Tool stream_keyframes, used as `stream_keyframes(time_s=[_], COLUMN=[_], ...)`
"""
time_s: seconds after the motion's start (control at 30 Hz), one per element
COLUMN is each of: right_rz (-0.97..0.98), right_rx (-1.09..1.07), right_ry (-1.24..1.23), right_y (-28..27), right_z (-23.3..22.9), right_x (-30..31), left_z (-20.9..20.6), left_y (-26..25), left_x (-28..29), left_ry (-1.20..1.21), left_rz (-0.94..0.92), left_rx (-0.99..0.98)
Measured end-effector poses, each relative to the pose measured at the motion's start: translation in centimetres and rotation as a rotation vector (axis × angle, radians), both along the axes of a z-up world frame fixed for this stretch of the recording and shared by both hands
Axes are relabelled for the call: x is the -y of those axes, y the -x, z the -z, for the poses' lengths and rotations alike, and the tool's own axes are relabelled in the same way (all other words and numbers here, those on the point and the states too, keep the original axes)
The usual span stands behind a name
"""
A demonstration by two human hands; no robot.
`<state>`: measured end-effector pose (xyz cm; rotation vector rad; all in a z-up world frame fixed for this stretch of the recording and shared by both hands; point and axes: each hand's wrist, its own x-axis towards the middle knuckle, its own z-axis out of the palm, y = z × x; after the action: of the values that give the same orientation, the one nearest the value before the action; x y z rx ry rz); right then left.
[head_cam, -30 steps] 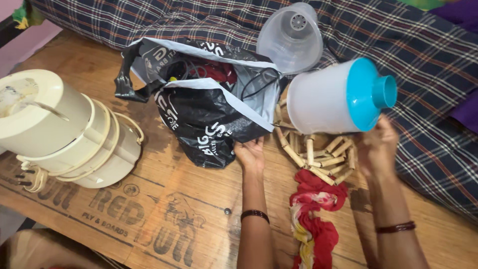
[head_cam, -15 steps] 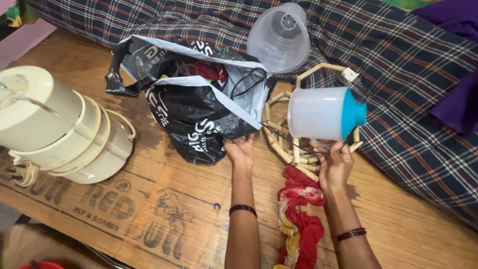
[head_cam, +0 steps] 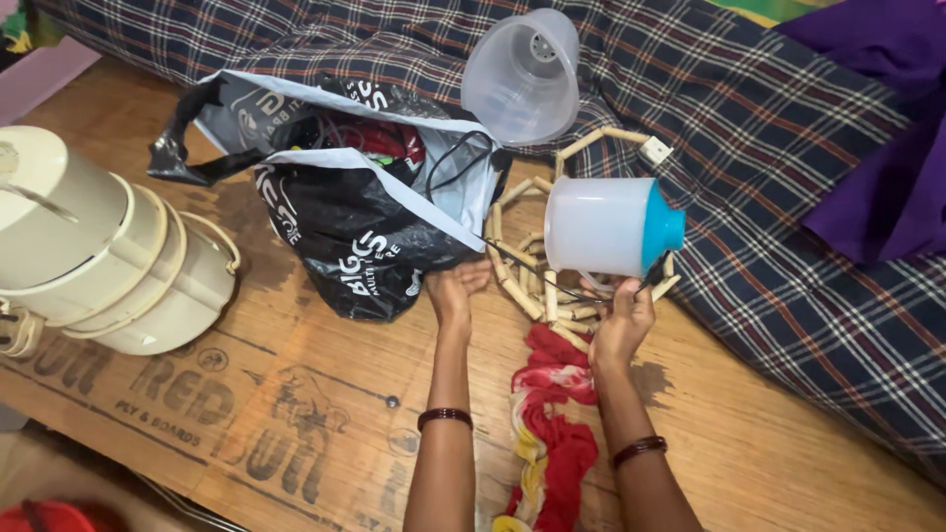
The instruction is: The person unpacks various components from a shopping bag and then wipes and assembles parts of a small blue-and-white electronic device, including connecting a power cord and a small blue reservoir.
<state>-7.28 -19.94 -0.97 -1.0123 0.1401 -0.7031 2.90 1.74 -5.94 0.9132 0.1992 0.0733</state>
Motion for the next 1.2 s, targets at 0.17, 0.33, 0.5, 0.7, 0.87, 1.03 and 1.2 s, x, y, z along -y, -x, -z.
stream_keyframes(time_s=[0.17, 0.33, 0.5, 0.7, 0.87, 1.03, 1.2], right_rz=[-0.008, 0.004, 0.001, 0.023, 0.03, 0.054, -0.246], right_rx=[0.004, -0.052, -0.034, -0.033, -0.051, -0.081, 0.097], right_ry=[-0.012, -0.008, 0.013, 0.006, 0.039, 0.046, -0.246], right_y=[0.0, 0.0, -0.4, -0.6, -0.8, -1.0, -0.5], right_z=[-0.5, -0.7, -0.2, 0.3, -0.1, 1.0, 0.9], right_x=[0.1, 0.1, 0.2, 0.2, 0.2, 0.3, 1.1], left_z=[-4.3, -16.2, -25.0, -25.6, -21.6, -19.0, -17.4], left_y=[4.5, 10.0, 7.5, 2.9, 5.6, 11.2, 15.1], left_x=[-1.0, -0.9, 0.0, -1.0, 3.6, 9.3, 12.4], left_ry=[-0.395, -1.258, -1.368, -1.581, -1.637, -1.473, -1.778], left_rz=[-0.054, -0.192, -0.762, -0.397, -0.315, -0.238, 0.181], left_rx=[-0.191, 0.163, 0.626, 0.321, 0.552, 0.787, 0.701])
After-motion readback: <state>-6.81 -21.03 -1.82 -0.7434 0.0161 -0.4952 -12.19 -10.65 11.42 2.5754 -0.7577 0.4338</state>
